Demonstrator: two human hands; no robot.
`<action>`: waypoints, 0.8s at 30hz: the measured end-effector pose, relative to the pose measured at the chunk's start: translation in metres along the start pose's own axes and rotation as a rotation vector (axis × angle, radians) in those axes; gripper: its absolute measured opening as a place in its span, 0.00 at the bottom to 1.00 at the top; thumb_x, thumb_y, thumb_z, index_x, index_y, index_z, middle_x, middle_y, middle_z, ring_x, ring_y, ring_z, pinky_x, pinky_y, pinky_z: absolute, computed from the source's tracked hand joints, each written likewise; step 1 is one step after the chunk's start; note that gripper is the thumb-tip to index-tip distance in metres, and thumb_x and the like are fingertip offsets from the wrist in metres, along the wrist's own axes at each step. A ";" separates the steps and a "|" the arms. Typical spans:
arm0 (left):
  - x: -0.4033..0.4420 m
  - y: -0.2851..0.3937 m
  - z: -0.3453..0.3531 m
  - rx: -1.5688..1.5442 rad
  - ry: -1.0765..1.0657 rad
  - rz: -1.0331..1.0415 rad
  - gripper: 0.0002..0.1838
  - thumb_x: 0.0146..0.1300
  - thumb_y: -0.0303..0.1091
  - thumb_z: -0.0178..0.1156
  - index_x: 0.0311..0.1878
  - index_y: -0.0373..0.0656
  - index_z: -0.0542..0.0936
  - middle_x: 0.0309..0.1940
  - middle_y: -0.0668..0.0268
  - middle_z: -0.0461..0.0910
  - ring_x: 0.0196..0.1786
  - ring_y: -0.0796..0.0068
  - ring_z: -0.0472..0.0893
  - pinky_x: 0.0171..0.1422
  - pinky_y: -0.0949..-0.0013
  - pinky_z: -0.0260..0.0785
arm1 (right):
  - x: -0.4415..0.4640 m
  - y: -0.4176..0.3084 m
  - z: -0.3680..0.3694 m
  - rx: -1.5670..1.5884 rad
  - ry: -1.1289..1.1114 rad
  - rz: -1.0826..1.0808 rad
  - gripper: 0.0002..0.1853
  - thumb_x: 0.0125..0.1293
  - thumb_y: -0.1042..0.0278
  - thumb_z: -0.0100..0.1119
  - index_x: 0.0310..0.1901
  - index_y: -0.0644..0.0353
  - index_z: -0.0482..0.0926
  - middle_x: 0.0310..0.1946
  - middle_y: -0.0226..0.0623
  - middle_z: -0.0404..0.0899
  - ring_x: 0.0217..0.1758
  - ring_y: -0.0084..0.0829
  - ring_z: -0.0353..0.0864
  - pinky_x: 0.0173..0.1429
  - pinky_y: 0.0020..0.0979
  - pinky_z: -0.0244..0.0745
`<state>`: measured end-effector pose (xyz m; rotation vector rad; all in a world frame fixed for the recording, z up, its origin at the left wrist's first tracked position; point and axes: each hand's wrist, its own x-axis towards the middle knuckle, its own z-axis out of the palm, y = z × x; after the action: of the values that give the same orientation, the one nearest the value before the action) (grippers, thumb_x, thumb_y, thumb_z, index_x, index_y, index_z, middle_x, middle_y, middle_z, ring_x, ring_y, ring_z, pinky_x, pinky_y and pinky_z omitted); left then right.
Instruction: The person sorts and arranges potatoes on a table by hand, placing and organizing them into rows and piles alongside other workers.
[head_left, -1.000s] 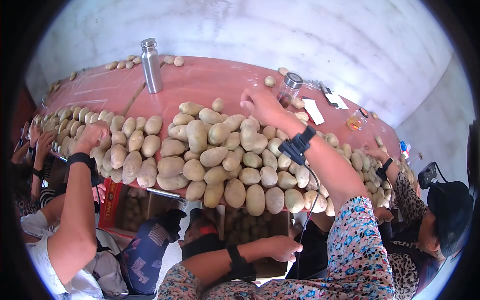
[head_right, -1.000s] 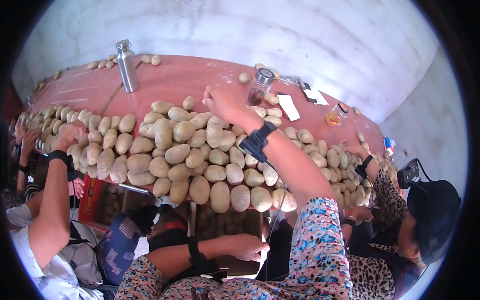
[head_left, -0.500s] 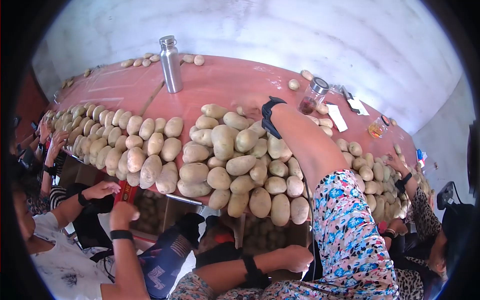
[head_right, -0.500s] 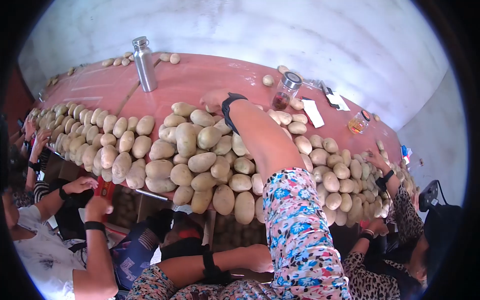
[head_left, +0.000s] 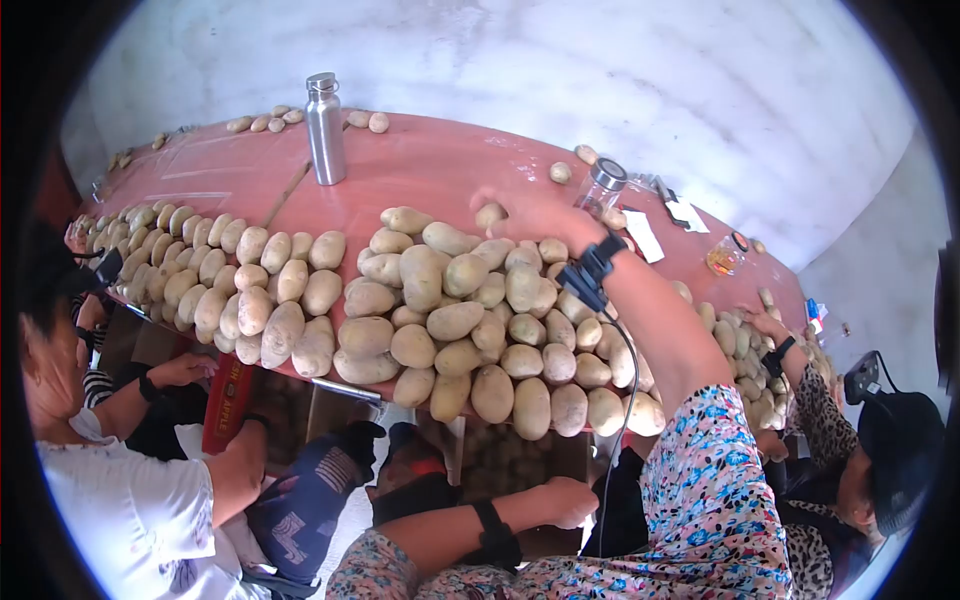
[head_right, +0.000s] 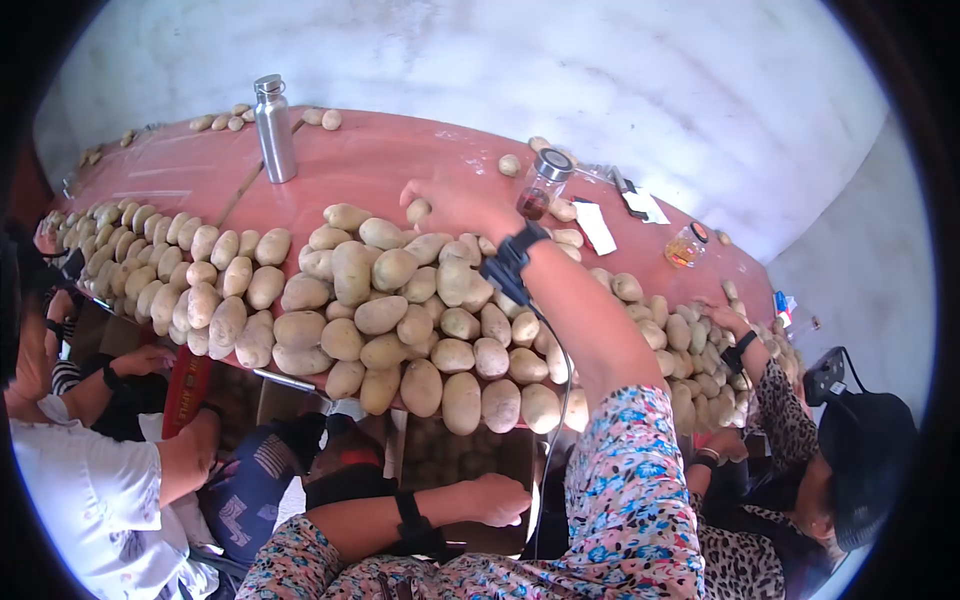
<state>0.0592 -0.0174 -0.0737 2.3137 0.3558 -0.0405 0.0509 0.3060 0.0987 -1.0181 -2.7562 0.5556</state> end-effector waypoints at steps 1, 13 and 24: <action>0.001 0.001 0.000 0.037 -0.042 -0.006 0.10 0.53 0.32 0.59 0.35 0.38 0.85 0.36 0.50 0.85 0.43 0.50 0.85 0.42 0.49 0.77 | -0.014 -0.008 0.006 -0.009 -0.001 0.008 0.22 0.59 0.67 0.62 0.55 0.57 0.73 0.49 0.43 0.78 0.50 0.39 0.79 0.53 0.37 0.74; 0.011 0.012 0.004 0.089 -0.070 0.032 0.13 0.56 0.37 0.63 0.34 0.34 0.81 0.32 0.48 0.84 0.39 0.48 0.84 0.42 0.50 0.78 | -0.059 0.008 0.020 -0.034 0.239 0.095 0.23 0.70 0.61 0.51 0.64 0.60 0.69 0.62 0.51 0.72 0.62 0.50 0.73 0.66 0.43 0.68; 0.013 0.001 0.024 0.131 -0.072 -0.052 0.10 0.56 0.36 0.60 0.36 0.41 0.82 0.37 0.54 0.83 0.39 0.52 0.85 0.37 0.50 0.78 | -0.020 0.099 0.026 -0.238 0.084 0.561 0.28 0.65 0.69 0.53 0.68 0.58 0.66 0.62 0.53 0.70 0.65 0.51 0.70 0.67 0.45 0.68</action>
<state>0.0736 -0.0318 -0.0910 2.4250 0.3875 -0.1770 0.1176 0.3546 0.0356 -1.8427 -2.4862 0.2351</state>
